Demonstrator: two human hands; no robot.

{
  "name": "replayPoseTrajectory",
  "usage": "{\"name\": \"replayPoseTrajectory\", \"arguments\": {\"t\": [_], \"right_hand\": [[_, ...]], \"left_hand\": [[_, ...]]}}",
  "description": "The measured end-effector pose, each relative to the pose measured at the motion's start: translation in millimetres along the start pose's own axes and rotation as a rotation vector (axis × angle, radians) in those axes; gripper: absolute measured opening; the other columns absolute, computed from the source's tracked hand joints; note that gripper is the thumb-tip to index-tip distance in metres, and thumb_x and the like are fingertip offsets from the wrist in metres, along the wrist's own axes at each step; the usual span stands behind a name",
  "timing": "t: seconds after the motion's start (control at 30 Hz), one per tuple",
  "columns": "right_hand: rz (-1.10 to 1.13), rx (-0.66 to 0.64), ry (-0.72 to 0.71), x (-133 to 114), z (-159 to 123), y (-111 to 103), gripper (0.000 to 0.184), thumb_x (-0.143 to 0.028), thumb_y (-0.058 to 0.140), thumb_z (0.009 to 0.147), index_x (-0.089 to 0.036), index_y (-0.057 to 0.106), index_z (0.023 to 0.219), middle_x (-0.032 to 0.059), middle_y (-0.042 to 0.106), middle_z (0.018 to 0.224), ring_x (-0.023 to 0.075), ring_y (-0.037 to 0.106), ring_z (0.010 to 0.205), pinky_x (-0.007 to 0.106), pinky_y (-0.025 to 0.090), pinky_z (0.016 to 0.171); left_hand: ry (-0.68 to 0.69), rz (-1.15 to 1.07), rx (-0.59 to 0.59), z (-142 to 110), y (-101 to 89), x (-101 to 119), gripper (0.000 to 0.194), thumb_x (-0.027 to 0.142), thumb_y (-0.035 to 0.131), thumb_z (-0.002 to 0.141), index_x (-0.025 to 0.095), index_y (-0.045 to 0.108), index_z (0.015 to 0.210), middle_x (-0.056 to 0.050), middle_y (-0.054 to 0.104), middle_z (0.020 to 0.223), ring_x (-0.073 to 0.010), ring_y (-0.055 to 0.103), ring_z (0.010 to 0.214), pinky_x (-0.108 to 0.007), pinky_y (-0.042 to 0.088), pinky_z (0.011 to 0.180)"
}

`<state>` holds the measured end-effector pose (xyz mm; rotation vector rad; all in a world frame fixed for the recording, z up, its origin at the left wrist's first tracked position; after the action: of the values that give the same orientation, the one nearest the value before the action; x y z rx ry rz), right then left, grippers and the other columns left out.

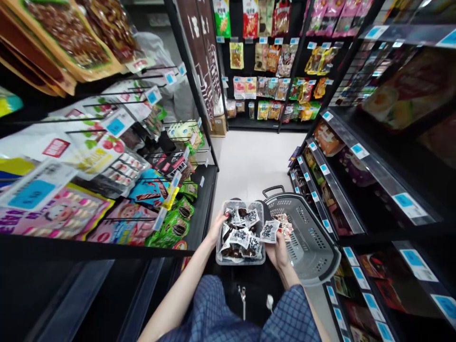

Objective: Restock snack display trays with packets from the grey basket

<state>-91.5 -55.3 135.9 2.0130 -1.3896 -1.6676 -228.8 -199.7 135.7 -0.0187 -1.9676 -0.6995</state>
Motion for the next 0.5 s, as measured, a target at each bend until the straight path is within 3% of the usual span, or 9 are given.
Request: {"name": "replayPoseTrajectory", "arguments": {"t": [0.1,0.2,0.3,0.37,0.43,0.5], "right_hand": [[0.024,0.060,-0.019,0.9,1.2,-5.9,0.022,-0.041,0.060,0.070,-0.023,0.062,0.083,-0.0028,0.068,0.080,0.0193,0.062,0.084,0.034,0.050,0.078],[0.074,0.104,-0.031,1.2,7.4,-6.9,0.025,-0.041,0.061,0.069,-0.024,0.062,0.088,-0.0046,0.068,0.085,0.0176,0.062,0.086,0.033,0.049,0.080],[0.138,0.112,0.002,1.1,14.7,-4.4,0.028,-0.040,0.061,0.070,-0.023,0.063,0.091,-0.0035,0.068,0.086,0.0188,0.062,0.086,0.034,0.050,0.080],[0.153,0.121,0.026,1.4,17.5,-6.1,0.026,-0.040,0.062,0.069,-0.022,0.064,0.087,-0.0024,0.069,0.085,0.0196,0.062,0.087,0.034,0.050,0.080],[0.137,0.143,0.049,3.2,18.6,-13.3,0.025,-0.040,0.062,0.069,-0.022,0.064,0.085,-0.0020,0.069,0.084,0.0195,0.062,0.086,0.033,0.050,0.079],[0.118,0.164,0.081,7.3,19.3,-25.3,0.027,-0.040,0.062,0.068,-0.021,0.065,0.087,-0.0010,0.069,0.083,0.0201,0.062,0.084,0.033,0.051,0.077]], "left_hand": [[0.001,0.087,0.024,9.5,1.4,-0.6,0.053,0.033,0.065,0.070,0.021,0.055,0.120,-0.006,0.057,0.126,-0.0258,0.045,0.124,-0.036,0.029,0.108],[0.095,0.287,0.046,17.5,0.7,5.8,0.050,0.039,0.058,0.076,0.019,0.053,0.122,-0.008,0.050,0.134,-0.0251,0.036,0.131,-0.035,0.023,0.111],[0.249,0.621,0.027,20.1,3.4,26.1,0.057,0.036,0.054,0.081,0.020,0.040,0.134,-0.011,0.039,0.142,-0.0242,0.031,0.134,-0.038,0.018,0.113],[0.434,0.931,0.008,16.7,12.2,48.4,0.064,0.029,0.056,0.080,0.022,0.033,0.139,-0.012,0.029,0.147,-0.0260,0.024,0.137,-0.043,0.017,0.113],[0.660,1.330,-0.114,9.9,33.6,64.4,0.058,0.020,0.056,0.078,0.024,0.041,0.134,-0.010,0.030,0.147,-0.0284,0.021,0.137,-0.049,0.014,0.113],[0.810,1.707,-0.415,3.8,60.2,58.8,0.043,0.011,0.051,0.079,0.025,0.055,0.120,-0.008,0.045,0.137,-0.0286,0.032,0.130,-0.052,0.013,0.111]]}}
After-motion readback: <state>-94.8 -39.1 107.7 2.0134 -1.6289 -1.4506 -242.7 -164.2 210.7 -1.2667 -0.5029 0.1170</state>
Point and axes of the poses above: each hand's wrist, its own z-axis towards the middle knuckle, its own y-axis out of the palm, x = y × z, the point moved 6 cm from there along z, towards the middle knuckle
